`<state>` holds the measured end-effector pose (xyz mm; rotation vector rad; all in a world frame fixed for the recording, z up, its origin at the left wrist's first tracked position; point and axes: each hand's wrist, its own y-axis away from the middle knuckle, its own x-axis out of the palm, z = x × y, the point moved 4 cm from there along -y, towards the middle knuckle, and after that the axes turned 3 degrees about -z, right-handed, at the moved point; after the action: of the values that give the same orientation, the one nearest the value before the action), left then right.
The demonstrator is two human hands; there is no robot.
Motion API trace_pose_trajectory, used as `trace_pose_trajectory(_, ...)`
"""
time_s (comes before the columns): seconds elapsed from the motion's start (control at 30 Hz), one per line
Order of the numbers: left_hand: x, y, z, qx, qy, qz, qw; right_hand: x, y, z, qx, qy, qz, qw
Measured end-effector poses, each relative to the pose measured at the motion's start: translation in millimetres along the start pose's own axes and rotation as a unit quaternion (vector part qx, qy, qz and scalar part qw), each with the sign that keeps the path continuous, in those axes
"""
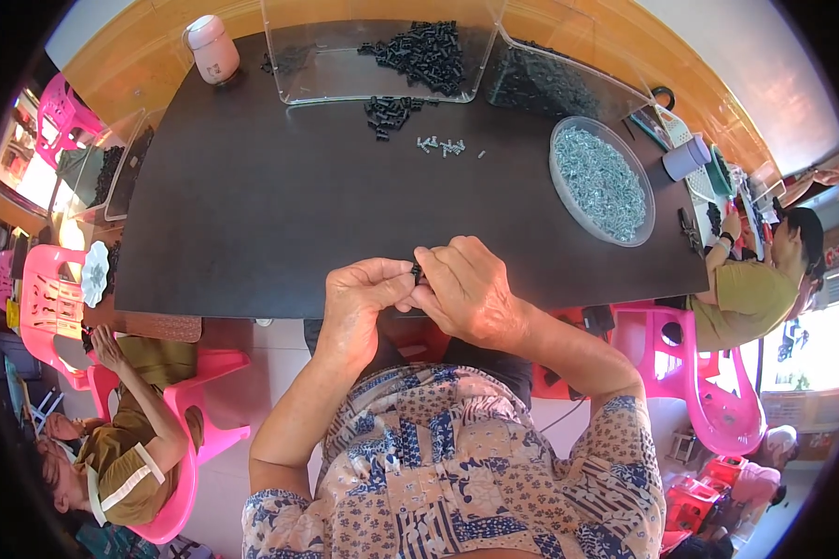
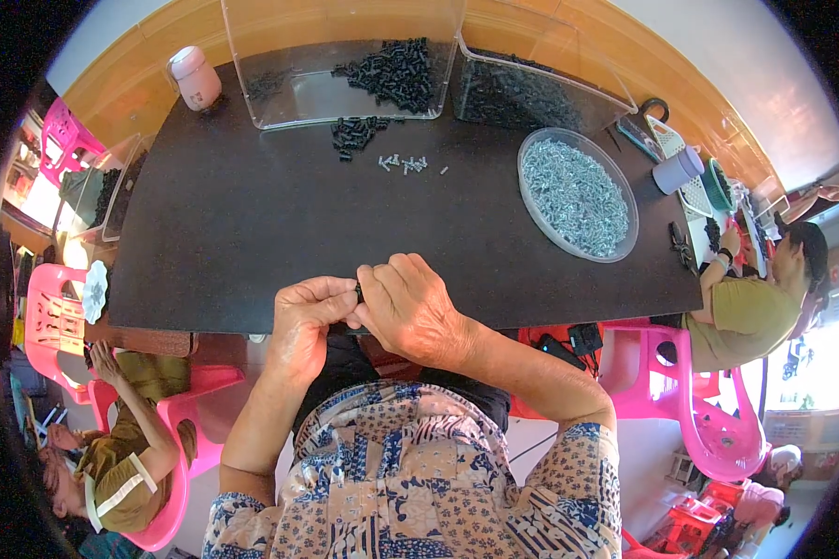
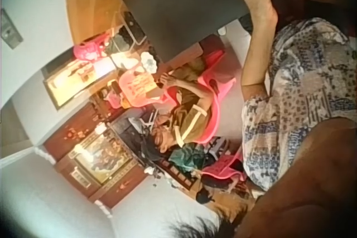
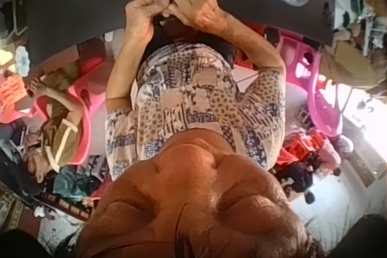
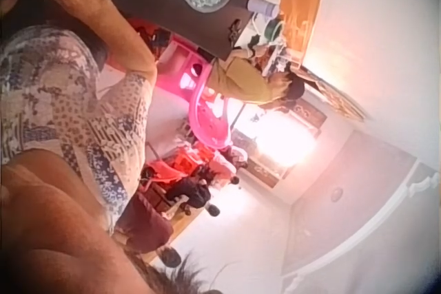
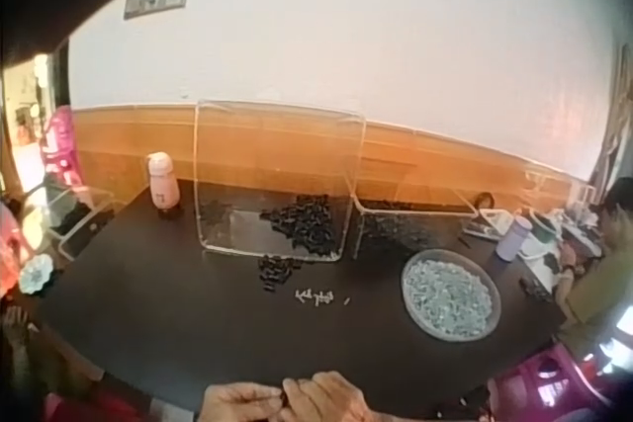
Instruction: The person assembles small black plastic components by hand at a workbench.
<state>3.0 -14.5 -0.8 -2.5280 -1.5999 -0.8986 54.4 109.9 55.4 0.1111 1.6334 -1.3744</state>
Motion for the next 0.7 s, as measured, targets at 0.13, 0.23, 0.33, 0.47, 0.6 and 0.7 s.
trace_pose_trajectory(0.13, -1, 2, 2, 0.005, 0.022, -0.003, 1.000, 0, -1, 3, -0.009, -0.003, 0.001, 1.000)
trace_pose_trajectory(0.23, 0, 3, 1, 0.010, 0.022, -0.014, 1.000, -2, -4, 6, -0.024, 0.009, 0.019, 0.999)
trace_pose_trajectory(0.33, 0, 3, 1, 0.006, 0.020, -0.014, 1.000, -1, -4, 5, -0.006, 0.004, 0.015, 1.000)
trace_pose_trajectory(0.47, -2, 3, 2, 0.009, 0.005, -0.009, 1.000, 0, -4, 9, -0.032, 0.038, 0.028, 0.998)
trace_pose_trajectory(0.6, 1, 3, 2, 0.009, -0.009, -0.027, 1.000, 2, -1, 10, -0.062, 0.055, 0.035, 0.996)
trace_pose_trajectory(0.7, 2, 6, 1, 0.010, -0.018, -0.025, 0.999, 1, -3, 10, -0.062, 0.022, 0.032, 0.997)
